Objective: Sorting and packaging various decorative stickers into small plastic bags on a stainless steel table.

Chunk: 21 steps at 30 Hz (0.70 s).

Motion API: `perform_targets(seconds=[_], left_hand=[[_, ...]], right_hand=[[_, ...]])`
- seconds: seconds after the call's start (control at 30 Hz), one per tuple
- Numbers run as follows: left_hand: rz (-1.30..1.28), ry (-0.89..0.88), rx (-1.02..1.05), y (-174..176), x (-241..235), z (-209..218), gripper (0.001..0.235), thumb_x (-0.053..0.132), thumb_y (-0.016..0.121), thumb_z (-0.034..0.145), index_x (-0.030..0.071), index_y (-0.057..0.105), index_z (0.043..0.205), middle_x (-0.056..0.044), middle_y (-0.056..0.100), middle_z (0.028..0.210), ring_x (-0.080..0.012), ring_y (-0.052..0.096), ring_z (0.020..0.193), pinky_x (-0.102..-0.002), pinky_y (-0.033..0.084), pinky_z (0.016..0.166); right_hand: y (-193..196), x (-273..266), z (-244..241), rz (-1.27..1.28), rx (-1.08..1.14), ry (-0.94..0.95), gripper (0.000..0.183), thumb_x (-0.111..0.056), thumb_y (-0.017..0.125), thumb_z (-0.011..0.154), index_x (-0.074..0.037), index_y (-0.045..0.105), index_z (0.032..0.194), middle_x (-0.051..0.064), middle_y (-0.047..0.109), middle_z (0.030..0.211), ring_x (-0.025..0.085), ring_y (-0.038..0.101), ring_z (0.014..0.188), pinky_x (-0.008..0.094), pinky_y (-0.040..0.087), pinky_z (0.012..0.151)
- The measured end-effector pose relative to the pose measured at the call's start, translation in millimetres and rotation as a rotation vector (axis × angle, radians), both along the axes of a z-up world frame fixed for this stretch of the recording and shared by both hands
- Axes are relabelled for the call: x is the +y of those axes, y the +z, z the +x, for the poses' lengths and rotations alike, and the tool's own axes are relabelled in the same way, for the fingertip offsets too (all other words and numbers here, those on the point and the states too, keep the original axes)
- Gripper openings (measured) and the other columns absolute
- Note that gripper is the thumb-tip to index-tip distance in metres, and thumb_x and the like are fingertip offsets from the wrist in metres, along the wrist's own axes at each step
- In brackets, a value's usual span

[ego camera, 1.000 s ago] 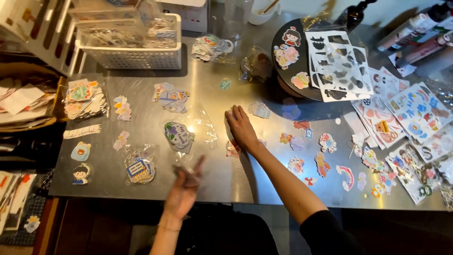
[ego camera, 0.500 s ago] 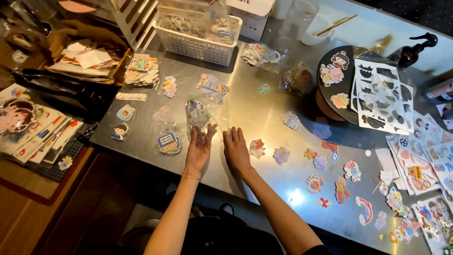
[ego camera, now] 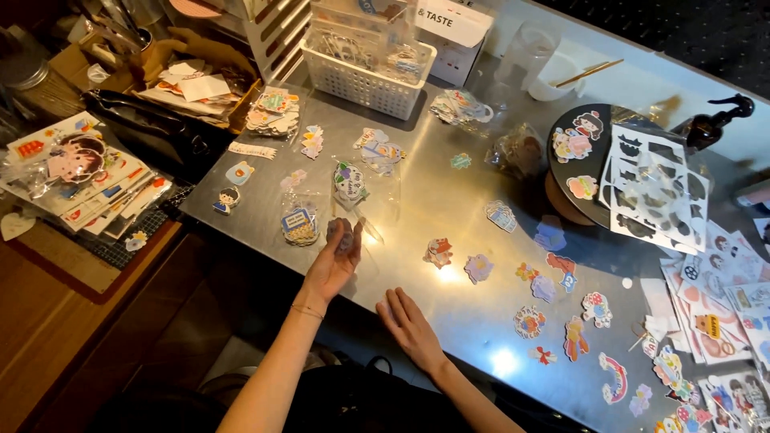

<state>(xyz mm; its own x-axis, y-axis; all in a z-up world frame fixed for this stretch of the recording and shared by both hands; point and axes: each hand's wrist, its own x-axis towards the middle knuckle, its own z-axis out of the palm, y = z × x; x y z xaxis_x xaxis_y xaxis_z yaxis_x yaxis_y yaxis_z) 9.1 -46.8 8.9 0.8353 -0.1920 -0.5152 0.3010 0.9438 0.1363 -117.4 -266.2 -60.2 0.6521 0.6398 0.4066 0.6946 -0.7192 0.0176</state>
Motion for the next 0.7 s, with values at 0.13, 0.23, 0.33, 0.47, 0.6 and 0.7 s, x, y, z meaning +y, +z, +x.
perform_targets(seconds=[0.13,0.23,0.33,0.47,0.6,0.7], left_hand=[[-0.066,-0.098,-0.09,13,-12,-3,0.032,0.018,0.078,0.084,0.011,0.069,0.114,-0.012,0.062,0.144,-0.0149,0.071,0.095,-0.025,0.063,0.078],[0.008,-0.123,-0.171,24,-20,-5,0.022,0.016,0.076,0.088,0.013,0.069,0.109,-0.001,0.074,0.114,-0.0137,0.064,0.126,-0.023,0.063,0.076],[-0.033,-0.256,-0.27,107,-31,-16,0.015,0.026,0.073,0.095,0.014,0.069,0.086,0.003,0.074,0.116,-0.0188,0.067,0.123,-0.022,0.063,0.085],[-0.1,-0.39,-0.444,106,-53,-9,0.017,0.045,0.077,0.087,0.03,0.076,0.095,-0.006,0.052,0.155,-0.0181,0.058,0.133,-0.04,0.038,0.118],[-0.089,-0.438,-0.545,127,-68,-2,0.015,0.049,0.072,0.09,0.036,0.078,0.096,-0.011,0.05,0.156,-0.0326,0.052,0.139,-0.056,0.042,0.113],[-0.059,-0.392,-0.591,140,-58,5,0.017,0.051,0.068,0.093,0.038,0.078,0.099,-0.012,0.053,0.153,-0.0332,0.061,0.129,-0.053,0.049,0.108]], right_hand=[[65,-14,-3,0.117,-0.054,0.275,0.043,-0.001,0.06,0.103,0.006,0.043,0.142,0.027,0.053,0.141,0.043,0.056,0.128,0.051,0.052,0.104],[48,-48,1,0.446,0.76,0.063,0.046,-0.02,0.027,0.109,-0.013,0.05,0.148,0.012,0.053,0.152,0.028,0.053,0.137,0.037,0.036,0.113],[71,-54,26,0.705,0.129,-0.24,0.031,-0.009,0.07,0.092,-0.013,0.067,0.122,0.006,0.077,0.115,0.029,0.074,0.101,0.039,0.06,0.08],[202,-42,57,0.727,-0.115,-0.186,0.021,-0.007,0.066,0.094,-0.009,0.07,0.115,0.002,0.075,0.122,0.025,0.071,0.11,0.036,0.056,0.095],[238,-22,89,0.594,-0.42,-0.014,0.015,-0.016,0.064,0.1,-0.013,0.076,0.107,0.006,0.074,0.115,0.029,0.069,0.108,0.038,0.052,0.094],[230,-7,108,0.501,-0.482,-0.03,0.013,-0.025,0.068,0.097,-0.024,0.078,0.106,0.0,0.07,0.117,0.024,0.063,0.107,0.036,0.046,0.093]])
